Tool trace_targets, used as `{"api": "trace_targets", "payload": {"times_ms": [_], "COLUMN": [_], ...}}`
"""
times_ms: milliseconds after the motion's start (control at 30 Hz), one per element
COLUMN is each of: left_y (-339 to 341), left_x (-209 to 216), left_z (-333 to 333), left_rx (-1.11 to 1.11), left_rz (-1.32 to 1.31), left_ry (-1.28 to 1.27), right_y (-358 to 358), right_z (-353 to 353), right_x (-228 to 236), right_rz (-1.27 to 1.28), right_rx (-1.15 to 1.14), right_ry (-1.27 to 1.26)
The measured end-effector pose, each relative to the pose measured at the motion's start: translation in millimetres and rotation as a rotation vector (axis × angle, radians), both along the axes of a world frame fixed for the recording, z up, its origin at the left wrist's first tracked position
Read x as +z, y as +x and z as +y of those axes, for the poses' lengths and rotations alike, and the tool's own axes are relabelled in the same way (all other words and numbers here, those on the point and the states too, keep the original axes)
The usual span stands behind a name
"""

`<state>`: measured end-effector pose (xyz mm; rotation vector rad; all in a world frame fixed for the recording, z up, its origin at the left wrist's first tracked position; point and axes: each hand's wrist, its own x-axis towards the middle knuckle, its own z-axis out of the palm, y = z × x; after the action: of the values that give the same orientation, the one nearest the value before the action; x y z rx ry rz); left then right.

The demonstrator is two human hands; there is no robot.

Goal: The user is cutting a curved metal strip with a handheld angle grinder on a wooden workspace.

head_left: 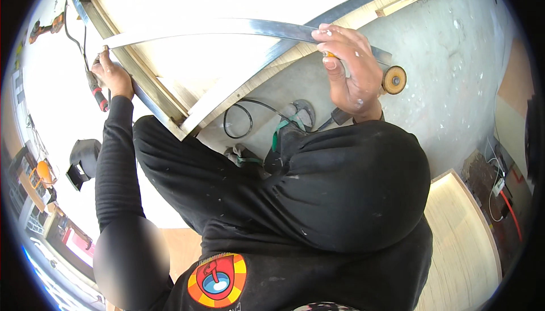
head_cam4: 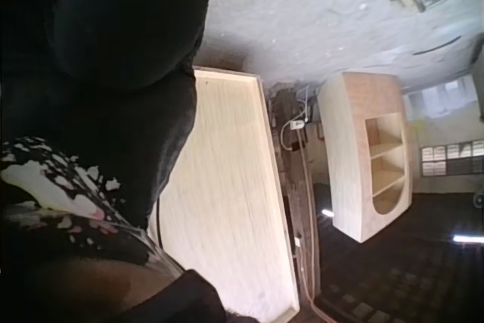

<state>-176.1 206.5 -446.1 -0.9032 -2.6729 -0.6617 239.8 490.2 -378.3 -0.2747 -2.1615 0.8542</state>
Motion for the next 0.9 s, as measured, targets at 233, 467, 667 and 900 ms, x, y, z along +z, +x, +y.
{"api": "trace_targets", "payload": {"times_ms": [233,467,667,900], "left_y": [12.6,9.5,77.6,114.6], "left_x": [-1.5,-6.8,57.2,93.1], "left_z": [8.6,7.1,61.5,149.3], "left_rx": [-0.094,0.084,-0.181,-0.594], "left_rz": [0.13,-0.214,0.13,-0.191], "left_ry": [-0.071,0.263,0.311,-0.392], "right_y": [2.2,-0.6,4.4,7.6], "right_z": [-16.8,-23.9,-24.7,-24.5], "right_x": [-7.9,-3.6,-18.8,-15.5], "right_rz": [-0.312,-0.426,-0.465,-0.494], "right_rx": [-0.073,-0.088,-0.087,-0.112], "right_ry": [0.147,0.239,0.248,0.247]}}
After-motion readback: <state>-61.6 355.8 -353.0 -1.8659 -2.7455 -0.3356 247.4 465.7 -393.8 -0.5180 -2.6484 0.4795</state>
